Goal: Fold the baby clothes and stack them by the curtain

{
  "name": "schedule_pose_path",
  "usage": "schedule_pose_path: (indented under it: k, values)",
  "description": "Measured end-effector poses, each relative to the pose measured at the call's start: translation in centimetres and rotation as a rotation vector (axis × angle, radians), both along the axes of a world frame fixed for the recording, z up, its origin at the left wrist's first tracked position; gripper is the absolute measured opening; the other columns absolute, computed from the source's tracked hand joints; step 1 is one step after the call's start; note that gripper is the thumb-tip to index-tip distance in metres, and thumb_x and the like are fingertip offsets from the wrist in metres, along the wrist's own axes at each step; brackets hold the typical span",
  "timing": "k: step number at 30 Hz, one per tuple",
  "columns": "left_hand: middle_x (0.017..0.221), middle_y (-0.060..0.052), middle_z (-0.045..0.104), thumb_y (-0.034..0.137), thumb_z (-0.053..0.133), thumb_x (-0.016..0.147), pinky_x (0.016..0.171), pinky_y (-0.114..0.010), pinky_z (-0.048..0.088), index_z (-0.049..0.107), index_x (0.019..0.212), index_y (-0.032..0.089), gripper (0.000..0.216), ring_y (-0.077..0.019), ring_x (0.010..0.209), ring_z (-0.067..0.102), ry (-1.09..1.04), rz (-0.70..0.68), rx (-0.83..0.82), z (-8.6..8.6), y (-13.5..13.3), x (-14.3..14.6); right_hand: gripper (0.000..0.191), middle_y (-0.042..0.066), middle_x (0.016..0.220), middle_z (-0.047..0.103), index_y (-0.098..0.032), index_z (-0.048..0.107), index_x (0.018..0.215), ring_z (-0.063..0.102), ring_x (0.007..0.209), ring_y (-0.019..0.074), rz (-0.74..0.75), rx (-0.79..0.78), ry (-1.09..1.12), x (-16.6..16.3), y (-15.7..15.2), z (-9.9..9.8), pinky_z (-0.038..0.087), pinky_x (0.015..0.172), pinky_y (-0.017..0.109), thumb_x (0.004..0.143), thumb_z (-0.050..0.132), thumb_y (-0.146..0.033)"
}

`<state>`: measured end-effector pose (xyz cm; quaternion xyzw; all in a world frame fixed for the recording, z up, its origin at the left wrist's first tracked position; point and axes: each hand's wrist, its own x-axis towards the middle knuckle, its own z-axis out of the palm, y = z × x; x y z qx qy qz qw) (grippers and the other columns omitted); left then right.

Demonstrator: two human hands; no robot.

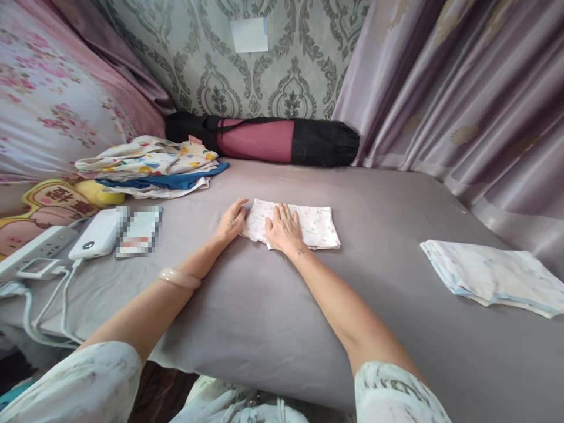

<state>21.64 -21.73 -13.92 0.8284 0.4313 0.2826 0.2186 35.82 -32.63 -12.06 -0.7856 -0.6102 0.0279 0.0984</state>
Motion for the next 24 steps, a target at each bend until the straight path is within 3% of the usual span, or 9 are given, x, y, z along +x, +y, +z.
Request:
schedule_pose_path:
  k: [9,15,24]
  values:
    - [0.136,-0.005,0.057,0.023,0.028,0.094,0.11,-0.037,0.04,0.052,0.131,0.021,0.044,-0.0197,0.128,0.051,-0.012,0.007,-0.008,0.3,-0.3,-0.1,0.064,0.014,0.158,0.022,-0.004,0.028,0.149,0.015,0.146,0.0253,-0.001,-0.016,-0.006,0.2,0.0,-0.1,0.011,0.117,0.046,0.098,0.018,-0.041]
    - [0.136,-0.006,0.057,0.02,0.029,0.094,0.112,-0.031,0.036,0.053,0.129,0.018,0.042,-0.0173,0.13,0.048,-0.015,-0.007,-0.013,0.5,-0.3,-0.1,0.061,0.014,0.158,0.022,-0.006,0.03,0.149,0.015,0.146,0.0246,0.038,0.075,-0.012,-1.1,1.3,0.4,0.008,0.117,0.046,0.099,0.017,-0.039]
    - [0.138,-0.006,0.055,0.021,0.03,0.095,0.111,-0.034,0.038,0.051,0.13,0.018,0.041,-0.0183,0.13,0.048,0.009,-0.013,0.002,0.4,-0.4,-0.1,0.062,0.014,0.157,0.026,-0.005,0.029,0.149,0.018,0.145,0.0242,0.069,0.033,0.011,-2.2,1.8,-0.6,0.008,0.117,0.044,0.099,0.016,-0.04]
